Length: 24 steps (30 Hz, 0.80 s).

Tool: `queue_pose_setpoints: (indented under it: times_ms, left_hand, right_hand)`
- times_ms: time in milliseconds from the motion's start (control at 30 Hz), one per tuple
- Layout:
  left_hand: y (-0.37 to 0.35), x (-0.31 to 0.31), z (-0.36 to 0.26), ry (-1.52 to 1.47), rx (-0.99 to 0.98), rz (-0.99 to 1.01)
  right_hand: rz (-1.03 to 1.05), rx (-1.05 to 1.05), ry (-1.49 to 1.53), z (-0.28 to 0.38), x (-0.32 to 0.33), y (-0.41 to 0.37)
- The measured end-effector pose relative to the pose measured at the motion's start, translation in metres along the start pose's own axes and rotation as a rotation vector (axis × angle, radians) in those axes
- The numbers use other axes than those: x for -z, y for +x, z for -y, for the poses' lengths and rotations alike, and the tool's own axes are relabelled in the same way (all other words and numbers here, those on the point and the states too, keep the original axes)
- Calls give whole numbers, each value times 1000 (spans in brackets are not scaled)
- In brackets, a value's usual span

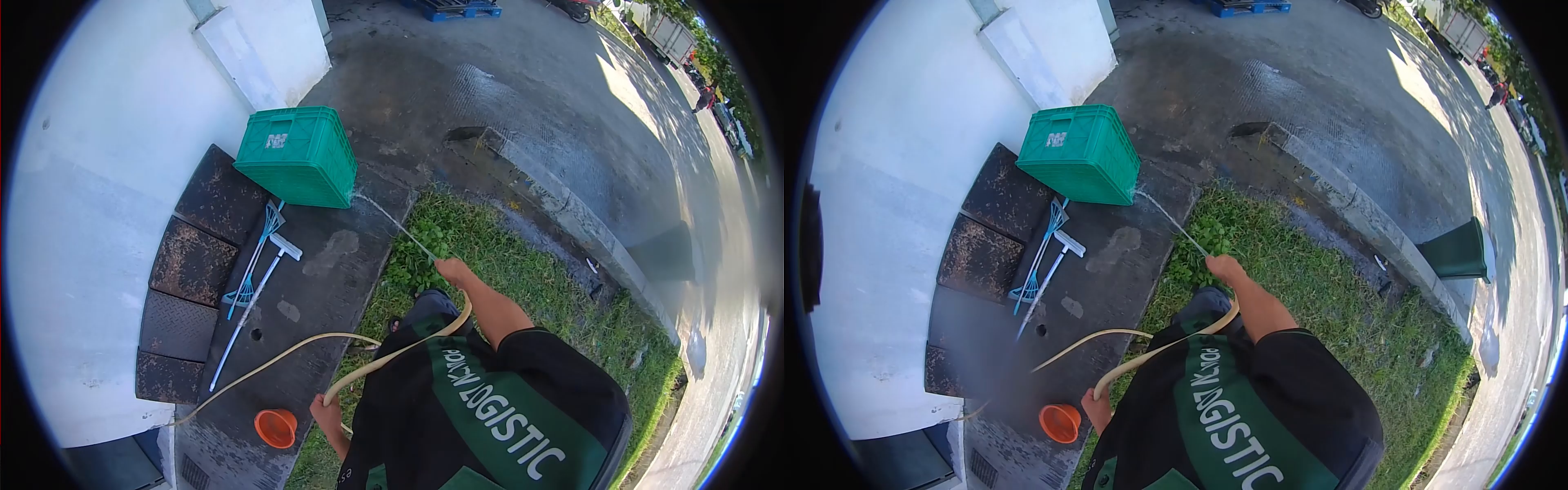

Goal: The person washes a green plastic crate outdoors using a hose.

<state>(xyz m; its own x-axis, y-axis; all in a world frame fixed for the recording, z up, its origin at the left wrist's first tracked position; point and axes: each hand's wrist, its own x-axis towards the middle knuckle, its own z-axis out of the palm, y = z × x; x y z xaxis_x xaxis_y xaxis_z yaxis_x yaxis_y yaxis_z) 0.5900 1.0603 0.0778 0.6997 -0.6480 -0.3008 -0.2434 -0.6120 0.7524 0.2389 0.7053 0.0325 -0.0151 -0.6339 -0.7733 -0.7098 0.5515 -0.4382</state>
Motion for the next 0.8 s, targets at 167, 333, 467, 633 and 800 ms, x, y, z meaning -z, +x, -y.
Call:
queue_pose_setpoints:
  times_ms: [167,333,467,633,800]
  left_hand:
    - [3,-1,-3,18,0,-11]
    - [-1,1,-14,27,-19,-5]
    - [0,0,-8,-11,-14,1]
    - [1,-1,-7,-13,-17,-7]
    - [1,-2,-3,-31,-19,-10]
  right_hand:
    - [-30,33,20,-2,1,-4]
    - [-21,35,55,1,-1,-8]
    - [13,3,21,5,0,-11]
    - [2,28,37,6,-2,-12]
    - [-1,14,49,5,-3,-9]
